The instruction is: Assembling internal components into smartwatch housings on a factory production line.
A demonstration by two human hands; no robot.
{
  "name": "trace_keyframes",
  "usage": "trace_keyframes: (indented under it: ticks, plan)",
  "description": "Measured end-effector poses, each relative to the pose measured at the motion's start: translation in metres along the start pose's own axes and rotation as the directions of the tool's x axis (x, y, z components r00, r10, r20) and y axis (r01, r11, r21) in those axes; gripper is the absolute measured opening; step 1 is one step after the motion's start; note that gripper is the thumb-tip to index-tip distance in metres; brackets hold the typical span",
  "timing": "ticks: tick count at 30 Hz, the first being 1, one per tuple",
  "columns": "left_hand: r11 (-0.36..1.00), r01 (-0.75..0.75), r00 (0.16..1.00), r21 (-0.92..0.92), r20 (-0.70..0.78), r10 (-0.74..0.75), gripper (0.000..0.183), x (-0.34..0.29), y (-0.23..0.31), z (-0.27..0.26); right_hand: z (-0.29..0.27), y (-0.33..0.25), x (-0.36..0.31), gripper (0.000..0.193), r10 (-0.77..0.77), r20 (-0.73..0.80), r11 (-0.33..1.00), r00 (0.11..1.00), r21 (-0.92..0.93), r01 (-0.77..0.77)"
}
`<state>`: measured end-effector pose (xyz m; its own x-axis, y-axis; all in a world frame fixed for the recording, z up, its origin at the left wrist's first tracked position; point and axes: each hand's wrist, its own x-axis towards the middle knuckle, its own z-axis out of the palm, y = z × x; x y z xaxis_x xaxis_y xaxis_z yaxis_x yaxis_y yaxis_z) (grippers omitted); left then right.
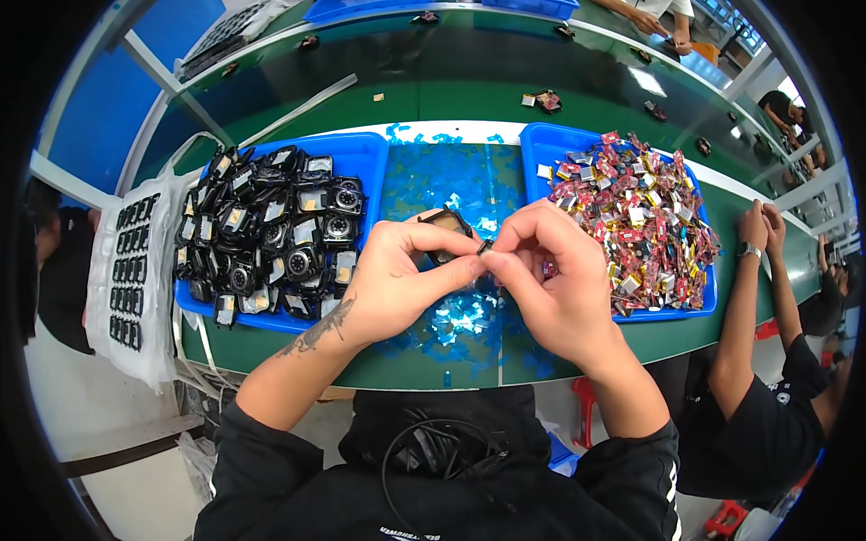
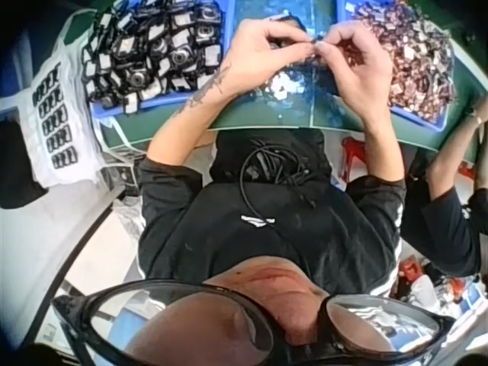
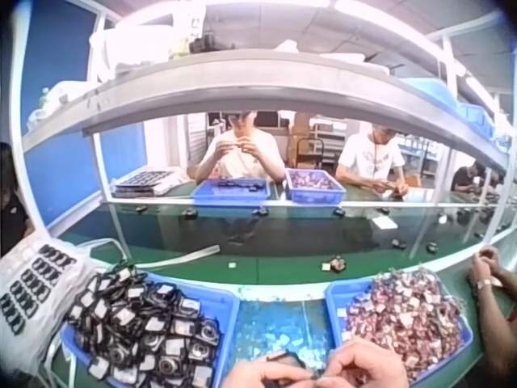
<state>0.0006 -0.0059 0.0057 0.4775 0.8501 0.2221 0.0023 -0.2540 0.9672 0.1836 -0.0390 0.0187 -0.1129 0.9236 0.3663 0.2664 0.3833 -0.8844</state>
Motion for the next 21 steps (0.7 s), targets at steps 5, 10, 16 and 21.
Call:
trace_keyframes:
  ticks: [5,10,16,21]
  plan:
    - [0.907,0.161,0.982,-0.389,-0.029,-0.186,0.013,0.002,-0.007,0.000,-0.009,0.007,-0.005,0.014,-0.065,0.055,0.972,0.996,-0.223,0.076]
    - [0.708,0.212,0.959,-0.674,0.002,-0.285,0.016,0.003,-0.003,-0.009,-0.007,0.011,-0.004,0.028,0.016,0.059,0.973,0.998,-0.233,-0.002]
    - [0.606,0.184,0.961,-0.774,0.012,-0.276,0.016,0.003,-0.006,-0.008,0.006,0.002,-0.005,0.043,0.265,0.162,0.919,0.951,0.257,-0.300]
    - [0.666,0.050,0.954,-0.744,-0.161,-0.252,0.013,0.006,-0.003,-0.005,0.005,0.004,-0.014,0.037,0.132,-0.086,0.988,0.988,0.098,-0.123]
